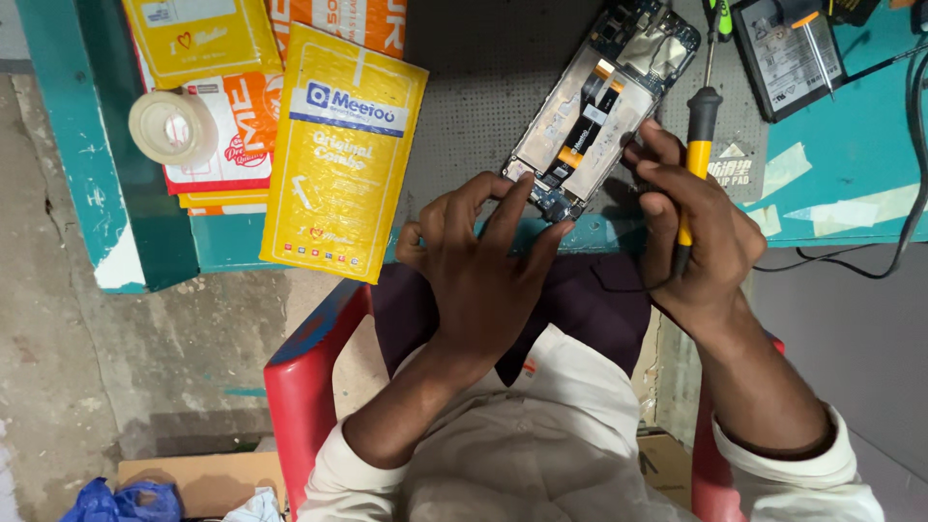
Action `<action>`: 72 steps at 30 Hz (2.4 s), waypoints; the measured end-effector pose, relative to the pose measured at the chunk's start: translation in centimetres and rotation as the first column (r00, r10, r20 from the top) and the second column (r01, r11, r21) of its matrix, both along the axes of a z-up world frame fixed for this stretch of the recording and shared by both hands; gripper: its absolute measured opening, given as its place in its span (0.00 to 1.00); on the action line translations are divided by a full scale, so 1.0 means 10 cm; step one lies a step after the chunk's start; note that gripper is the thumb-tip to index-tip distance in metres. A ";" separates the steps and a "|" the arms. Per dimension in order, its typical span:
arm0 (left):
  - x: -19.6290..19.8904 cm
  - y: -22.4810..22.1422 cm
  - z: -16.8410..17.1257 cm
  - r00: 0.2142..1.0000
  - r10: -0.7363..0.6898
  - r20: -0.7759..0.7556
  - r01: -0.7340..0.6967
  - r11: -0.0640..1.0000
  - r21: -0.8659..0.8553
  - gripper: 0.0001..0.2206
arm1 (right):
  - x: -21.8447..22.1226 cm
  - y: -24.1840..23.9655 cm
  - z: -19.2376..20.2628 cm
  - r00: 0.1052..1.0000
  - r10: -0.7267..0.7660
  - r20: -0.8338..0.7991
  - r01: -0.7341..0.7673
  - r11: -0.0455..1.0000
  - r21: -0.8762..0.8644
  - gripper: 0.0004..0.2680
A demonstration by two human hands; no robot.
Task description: The person uses a soldering iron to work on a small component on a disassembled smartphone motherboard. They repeatedly apply heat to the same area while holding the component with their other hand.
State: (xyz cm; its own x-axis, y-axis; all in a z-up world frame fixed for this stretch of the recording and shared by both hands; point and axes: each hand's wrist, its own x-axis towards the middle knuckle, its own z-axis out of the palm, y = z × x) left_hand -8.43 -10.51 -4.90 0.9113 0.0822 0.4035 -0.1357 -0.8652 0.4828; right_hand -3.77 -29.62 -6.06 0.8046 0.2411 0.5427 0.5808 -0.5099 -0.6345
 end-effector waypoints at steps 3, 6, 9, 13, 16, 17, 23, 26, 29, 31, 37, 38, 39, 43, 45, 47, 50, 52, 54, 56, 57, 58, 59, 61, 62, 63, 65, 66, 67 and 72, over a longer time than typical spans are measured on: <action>0.01 0.00 -0.01 1.000 -0.002 0.004 0.002 1.000 -0.009 0.20 | 0.00 -0.01 0.00 1.000 -0.008 0.007 0.008 1.000 -0.013 0.06; 0.03 0.01 -0.01 1.000 -0.003 -0.008 0.003 1.000 -0.010 0.20 | 0.01 -0.01 -0.01 1.000 -0.004 0.013 0.004 1.000 -0.015 0.07; 0.06 0.01 0.00 1.000 0.010 -0.020 -0.010 1.000 -0.001 0.19 | 0.01 -0.02 -0.03 1.000 -0.004 0.012 0.004 1.000 -0.016 0.07; 0.11 0.02 0.03 0.999 0.023 -0.047 -0.025 0.999 -0.028 0.19 | 0.01 -0.04 -0.05 1.000 0.002 0.005 -0.002 1.000 -0.010 0.07; 0.14 0.02 0.05 0.998 0.033 -0.052 -0.034 0.999 -0.030 0.19 | 0.01 -0.04 -0.06 1.000 0.004 0.013 -0.004 1.000 -0.012 0.06; 0.15 0.02 0.06 0.998 0.038 -0.050 -0.039 0.999 -0.024 0.19 | 0.01 -0.04 -0.06 1.000 0.002 0.013 -0.002 1.000 -0.015 0.06; 0.18 0.09 0.09 0.997 -0.040 -0.063 0.036 0.998 -0.059 0.21 | 0.00 -0.05 -0.07 1.000 -0.004 0.015 0.004 1.000 -0.017 0.06; 0.16 0.20 0.08 0.984 -0.170 -0.062 0.159 0.976 -0.149 0.19 | 0.01 -0.05 -0.08 1.000 0.008 0.010 -0.008 1.000 -0.006 0.06; 0.13 0.32 0.08 0.970 -0.236 -0.060 0.224 0.961 -0.160 0.15 | 0.01 -0.06 -0.10 1.000 0.017 0.014 -0.017 1.000 -0.005 0.07; 0.13 0.32 0.08 0.964 -0.262 -0.037 0.252 0.952 -0.171 0.16 | 0.01 -0.06 -0.10 1.000 0.022 0.017 -0.022 1.000 -0.007 0.07; 0.21 0.28 0.12 0.963 -0.269 -0.019 0.265 0.957 -0.120 0.12 | 0.01 -0.06 -0.11 1.000 0.012 0.027 -0.012 1.000 -0.015 0.07; 0.22 0.27 0.14 0.964 -0.267 -0.015 0.262 0.954 -0.147 0.10 | 0.02 -0.06 -0.12 1.000 0.012 0.028 -0.011 1.000 -0.015 0.07; 0.23 0.27 0.15 0.964 -0.265 -0.019 0.259 0.954 -0.150 0.10 | 0.02 -0.06 -0.12 1.000 0.011 0.029 -0.010 1.000 -0.017 0.07; 0.24 0.24 0.19 0.968 -0.248 -0.029 0.241 0.959 -0.152 0.07 | 0.01 -0.04 -0.07 1.000 -0.006 0.026 0.007 1.000 -0.016 0.06; 0.25 0.22 0.20 0.970 -0.244 -0.022 0.238 0.960 -0.150 0.07 | 0.01 -0.01 -0.02 1.000 -0.008 0.022 0.008 1.000 -0.013 0.06; 0.25 0.22 0.20 0.968 -0.249 -0.012 0.245 0.958 -0.150 0.07 | 0.02 0.02 0.03 1.000 -0.013 0.024 0.014 1.000 -0.014 0.05; 0.23 0.26 0.19 0.952 -0.303 -0.034 0.297 0.946 -0.131 0.08 | 0.01 0.03 0.06 1.000 -0.016 0.020 0.016 1.000 -0.017 0.05; 0.21 0.29 0.17 0.933 -0.359 0.024 0.359 0.931 -0.060 0.08 | 0.01 0.02 0.04 1.000 -0.017 -0.001 0.017 1.000 -0.017 0.05; 0.20 0.30 0.12 0.915 -0.400 0.052 0.400 0.916 0.006 0.09 | 0.01 0.01 0.00 1.000 -0.010 0.000 0.010 1.000 -0.002 0.05; 0.19 0.31 0.07 0.905 -0.422 0.053 0.419 0.906 0.062 0.10 | 0.00 -0.01 -0.03 1.000 -0.009 -0.002 0.009 1.000 0.003 0.05; 0.19 0.31 0.06 0.898 -0.436 0.053 0.430 0.897 0.102 0.10 | 0.00 -0.01 -0.04 1.000 -0.011 -0.004 0.011 1.000 0.000 0.05; 0.19 0.32 0.05 0.892 -0.450 0.052 0.439 0.887 0.142 0.11 | -0.01 -0.02 -0.04 1.000 -0.013 -0.006 0.013 1.000 -0.003 0.05; 0.20 0.32 0.05 0.884 -0.464 0.053 0.448 0.875 0.183 0.11 | -0.01 -0.02 -0.05 1.000 -0.011 -0.005 0.011 1.000 0.002 0.05; 0.22 0.37 0.06 0.873 -0.488 0.017 0.469 0.848 0.248 0.10 | -0.01 -0.02 -0.05 1.000 -0.006 -0.002 0.006 1.000 0.012 0.05; 0.23 0.38 0.07 0.867 -0.499 -0.002 0.479 0.832 0.280 0.09 | -0.01 -0.02 -0.05 1.000 -0.006 -0.006 0.006 1.000 0.008 0.05; 0.24 0.38 0.07 0.867 -0.499 0.012 0.474 0.830 0.293 0.09 | 0.00 -0.02 -0.04 1.000 -0.005 -0.007 0.005 1.000 0.007 0.05; 0.26 0.38 0.08 0.866 -0.499 0.037 0.464 0.828 0.316 0.09 | 0.01 -0.02 -0.03 1.000 -0.004 -0.005 0.004 1.000 0.002 0.05; 0.25 0.37 0.07 0.868 -0.494 0.039 0.457 0.828 0.324 0.09 | 0.01 -0.02 -0.03 1.000 -0.005 -0.002 0.005 1.000 -0.001 0.05; 0.25 0.37 0.07 0.871 -0.489 0.042 0.449 0.829 0.334 0.08 | 0.02 -0.02 -0.03 1.000 -0.006 0.002 0.006 1.000 -0.002 0.05; 0.24 0.33 0.07 0.890 -0.452 0.055 0.403 0.839 0.365 0.07 | 0.01 0.00 0.01 1.000 0.007 0.012 -0.006 1.000 -0.007 0.03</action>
State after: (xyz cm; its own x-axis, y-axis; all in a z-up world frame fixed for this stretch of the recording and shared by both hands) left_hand -6.08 -7.24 -4.17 0.7590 -0.4652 0.4555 -0.5719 -0.8108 0.1249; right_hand -3.62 -29.59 -5.93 0.7961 0.2498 0.5511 0.5920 -0.5102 -0.6239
